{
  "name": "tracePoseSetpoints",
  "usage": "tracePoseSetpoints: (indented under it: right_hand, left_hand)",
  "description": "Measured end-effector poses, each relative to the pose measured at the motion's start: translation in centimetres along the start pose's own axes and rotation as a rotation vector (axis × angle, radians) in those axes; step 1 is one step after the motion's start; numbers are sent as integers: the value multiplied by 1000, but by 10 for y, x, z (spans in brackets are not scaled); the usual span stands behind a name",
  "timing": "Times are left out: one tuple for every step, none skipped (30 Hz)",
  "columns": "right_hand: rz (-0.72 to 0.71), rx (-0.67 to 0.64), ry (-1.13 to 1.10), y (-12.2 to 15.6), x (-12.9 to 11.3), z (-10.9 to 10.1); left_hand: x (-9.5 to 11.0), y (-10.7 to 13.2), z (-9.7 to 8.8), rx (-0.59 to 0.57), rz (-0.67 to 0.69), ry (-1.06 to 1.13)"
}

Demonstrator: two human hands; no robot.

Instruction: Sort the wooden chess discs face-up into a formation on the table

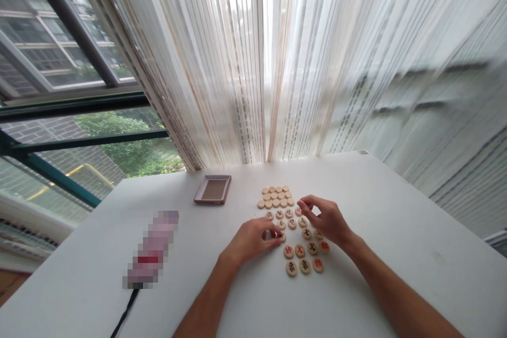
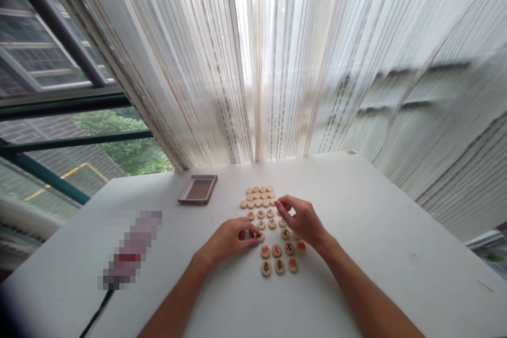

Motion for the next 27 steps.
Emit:
tracePoseSetpoints:
  right_hand:
    - [0, -5, -3, 0, 1, 0]
    - [1, -6, -4, 0, 1, 0]
    - [2, -6, -4, 0, 2, 1]
    - [3, -6, -2, -1, 2, 1]
    - [3, -6, 0, -1, 2, 1]
    - [3, -7, 1, -1, 2, 1]
    - [1, -7, 3, -1, 2, 1]
    - [0, -9, 5, -1, 2, 2]
    - [-3, -10, 7, -1, 3, 2]
    - [-4, -9, 9, -1, 3, 2]
    - [-4, -9, 11, -1, 4, 3]
    - [-2, -12, 12, 0, 5, 3]
    - [0, -15, 13, 0, 6, 3]
    - [2, -20, 14, 0, 7, 4]
    - [4, -24, 16, 0, 7, 4]
    - [4, -27, 20, 0, 8, 4]
    - [-1, -25, 28, 0, 9, 3]
    - [-9, -17, 41, -1, 10, 3]
    - [-26, -8, 59, -2, 11, 2]
    - [-50, -8, 82, -2, 12, 2]
    - [-81, -19, 108, -3, 13, 2]
    - [-116, -38, 135, -4, 14, 3]
    - [-149, -64, 162, -4, 16, 5]
    - [-176, -90, 188, -4, 17, 6]
    - [-193, -110, 210, -4, 19, 8]
    - [-201, -120, 229, -4, 20, 9]
    - [-203, -125, 243, -3, 21, 10]
  left_hand:
    - [0, 0, 1, 0, 8, -6]
    - [0, 0, 1, 1, 15, -11]
    - [0, 0, 1, 4, 22, -15]
    - [1, 0, 1, 6, 29, -20]
    - [1, 0, 1, 6, 35, -23]
    - [2, 0, 2, 7, 40, -27]
    - [3, 0, 2, 5, 43, -31]
    - [3, 1, 2, 4, 44, -34]
    - [4, 1, 2, 4, 45, -35]
    - [4, 1, 2, 4, 48, -35]
    - [5, 1, 3, 6, 51, -35]
    - [5, 1, 3, 9, 54, -35]
    - [6, 1, 3, 11, 58, -35]
    - [6, 1, 3, 12, 60, -35]
    - [6, 1, 3, 13, 62, -35]
    - [6, 1, 3, 13, 63, -35]
    - [7, 1, 3, 11, 62, -33]
    - [7, 1, 3, 10, 61, -30]
    - [7, 1, 2, 12, 61, -25]
    - [7, 1, 1, 20, 63, -18]
    - [6, 0, 0, 35, 68, -8]
    - [6, 0, -3, 63, 73, 1]
    - [5, 0, -6, 103, 77, 7]
    - [4, -1, -9, 154, 79, 6]
    - [2, -1, -13, 215, 80, -3]
    - [-1, -2, -17, 282, 83, -22]
    - [-4, -3, -21, 345, 89, -52]
Point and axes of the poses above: each hand's wrist, its own y-axis away from the middle knuckle, its own z-axis out of the palm, x = y × z, the point moved 4 cm from there along -y, towards the middle knuckle, and after that the axes turned 3 degrees about -z, right-handed, at the moved point
